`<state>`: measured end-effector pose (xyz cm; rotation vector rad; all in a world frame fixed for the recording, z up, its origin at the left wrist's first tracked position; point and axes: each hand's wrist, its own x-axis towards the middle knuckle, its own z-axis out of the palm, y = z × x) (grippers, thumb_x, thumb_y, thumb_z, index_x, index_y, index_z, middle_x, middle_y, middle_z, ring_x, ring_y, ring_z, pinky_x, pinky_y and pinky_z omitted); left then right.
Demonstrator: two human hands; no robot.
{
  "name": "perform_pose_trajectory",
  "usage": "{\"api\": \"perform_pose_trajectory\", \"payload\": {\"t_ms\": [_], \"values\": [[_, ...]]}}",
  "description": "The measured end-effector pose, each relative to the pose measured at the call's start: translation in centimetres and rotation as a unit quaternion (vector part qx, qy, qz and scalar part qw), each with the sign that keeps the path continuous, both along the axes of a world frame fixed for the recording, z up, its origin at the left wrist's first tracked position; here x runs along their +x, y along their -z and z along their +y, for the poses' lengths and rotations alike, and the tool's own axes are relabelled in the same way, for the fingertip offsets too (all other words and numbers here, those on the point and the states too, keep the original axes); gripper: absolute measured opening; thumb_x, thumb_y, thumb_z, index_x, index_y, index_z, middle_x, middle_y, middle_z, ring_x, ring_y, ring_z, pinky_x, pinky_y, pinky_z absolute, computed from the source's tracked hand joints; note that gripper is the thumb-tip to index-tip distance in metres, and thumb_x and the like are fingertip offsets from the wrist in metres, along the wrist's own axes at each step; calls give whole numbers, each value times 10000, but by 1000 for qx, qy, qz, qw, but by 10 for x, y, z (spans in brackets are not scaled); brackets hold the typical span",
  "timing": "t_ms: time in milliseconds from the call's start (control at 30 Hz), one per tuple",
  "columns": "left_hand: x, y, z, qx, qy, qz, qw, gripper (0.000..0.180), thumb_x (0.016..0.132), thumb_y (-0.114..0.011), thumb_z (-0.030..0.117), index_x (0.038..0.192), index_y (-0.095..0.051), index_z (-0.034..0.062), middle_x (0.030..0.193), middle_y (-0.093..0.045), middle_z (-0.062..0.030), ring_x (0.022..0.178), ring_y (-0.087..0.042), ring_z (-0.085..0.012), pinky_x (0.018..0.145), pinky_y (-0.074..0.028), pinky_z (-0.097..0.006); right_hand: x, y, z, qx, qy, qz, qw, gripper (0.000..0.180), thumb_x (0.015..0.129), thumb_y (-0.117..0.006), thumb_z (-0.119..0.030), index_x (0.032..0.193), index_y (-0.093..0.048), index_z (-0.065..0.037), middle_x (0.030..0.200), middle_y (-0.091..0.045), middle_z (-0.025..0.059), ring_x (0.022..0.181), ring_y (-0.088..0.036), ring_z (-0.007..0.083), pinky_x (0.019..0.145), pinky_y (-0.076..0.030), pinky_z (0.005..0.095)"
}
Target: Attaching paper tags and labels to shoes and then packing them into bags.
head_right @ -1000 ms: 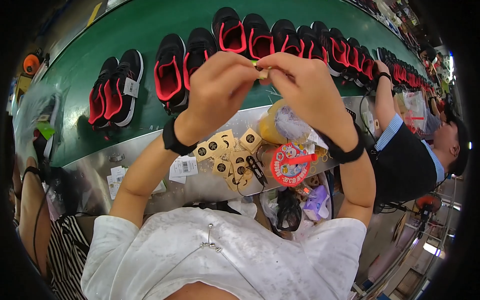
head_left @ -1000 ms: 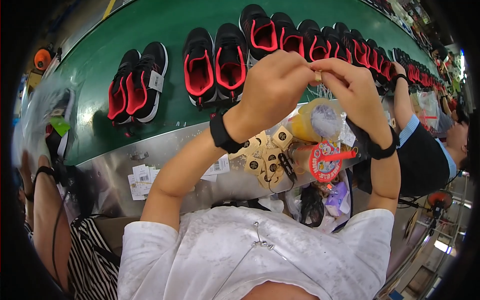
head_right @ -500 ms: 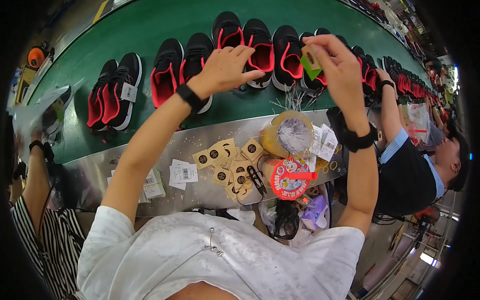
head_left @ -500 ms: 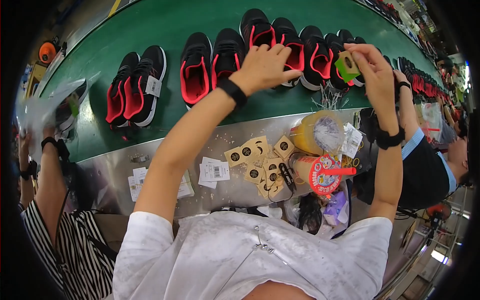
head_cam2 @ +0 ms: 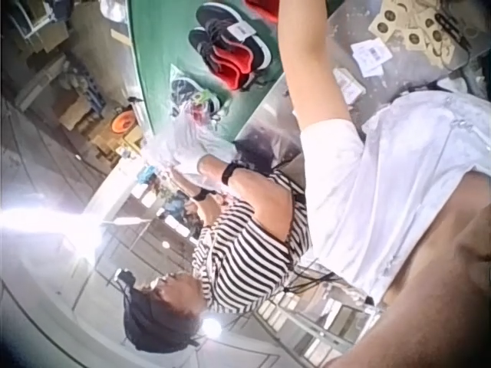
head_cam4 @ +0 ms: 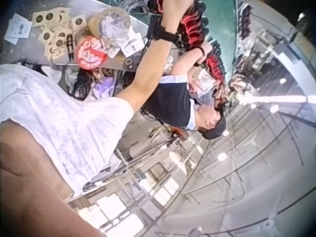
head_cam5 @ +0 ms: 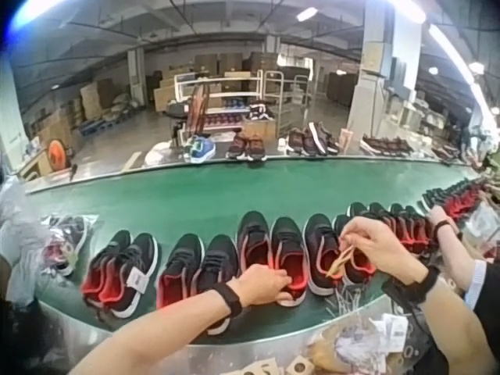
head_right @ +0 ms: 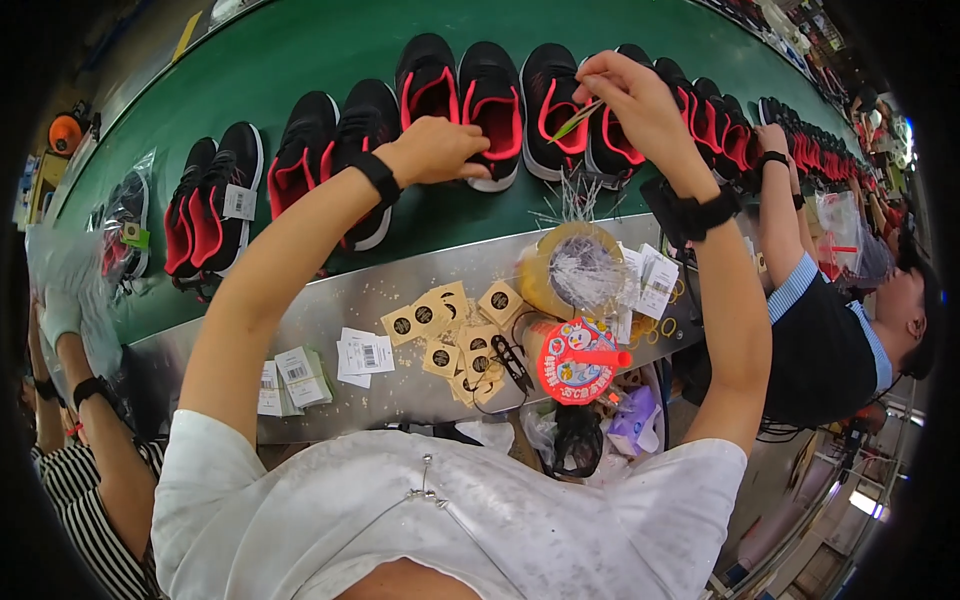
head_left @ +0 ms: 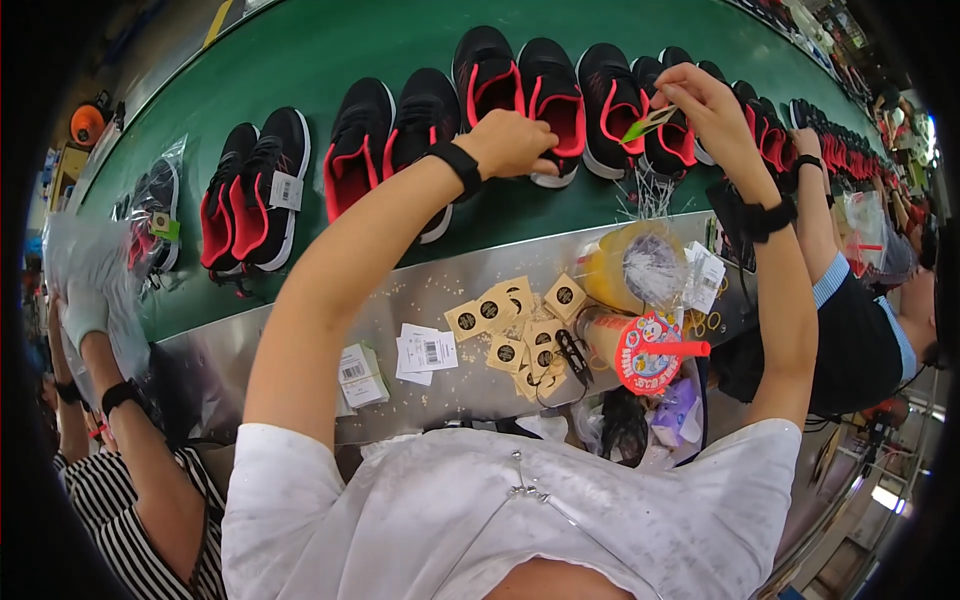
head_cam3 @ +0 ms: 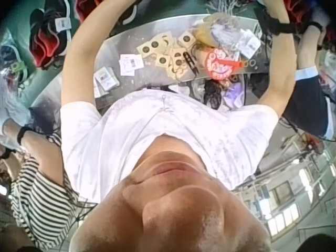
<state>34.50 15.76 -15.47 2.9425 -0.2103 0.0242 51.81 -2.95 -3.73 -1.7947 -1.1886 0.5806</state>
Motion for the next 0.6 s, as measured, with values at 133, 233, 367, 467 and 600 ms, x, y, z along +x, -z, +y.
{"api": "perform_pose_trajectory", "payload": {"t_ms": [133, 233, 367, 467, 600], "values": [[-20, -19, -5, 17, 33, 44, 998, 442, 803, -576, 498, 1003, -640, 109, 918, -625, -51, 793, -631, -273, 643, -506, -386, 9, 25, 20, -91, -51, 29, 994, 140, 901, -534, -138, 953, -578, -15, 651, -529, -4, 626, -525, 53, 603, -432, 204], [-15, -39, -6, 14, 25, 57, 998, 399, 801, -593, 455, 942, -644, 85, 913, -631, -60, 827, -630, -268, 674, -505, -382, 13, 53, 25, -130, -94, 70, 985, 133, 889, -525, -122, 948, -589, -21, 638, -519, -19, 578, -501, 47, 522, -407, 198], [18, -17, 3, -130, -9, -222, 966, 240, 807, -619, 251, 911, -575, 40, 928, -643, -96, 839, -603, -295, 681, -480, -390, -1, 43, 38, -256, -41, 121, 958, 135, 889, -499, -104, 979, -583, -48, 684, -521, -34, 526, -424, 8, 421, -314, 173], [28, -2, -4, -232, -127, -57, 963, 203, 796, -577, 115, 918, -506, -32, 830, -622, -215, 792, -606, -358, 677, -476, -438, -1, 12, 44, -233, -60, 224, 944, 191, 879, -482, -95, 1050, -552, -46, 718, -566, -13, 440, -333, -10, 359, -206, 162], [36, 15, -9, -261, -182, -57, 946, 299, 787, -636, 163, 921, -512, -74, 818, -634, -210, 665, -642, -324, 603, -510, -379, 1, 18, 44, -237, -85, 298, 921, 220, 868, -496, -94, 1078, -528, -36, 784, -615, 22, 399, -283, -18, 342, -163, 154]]}}
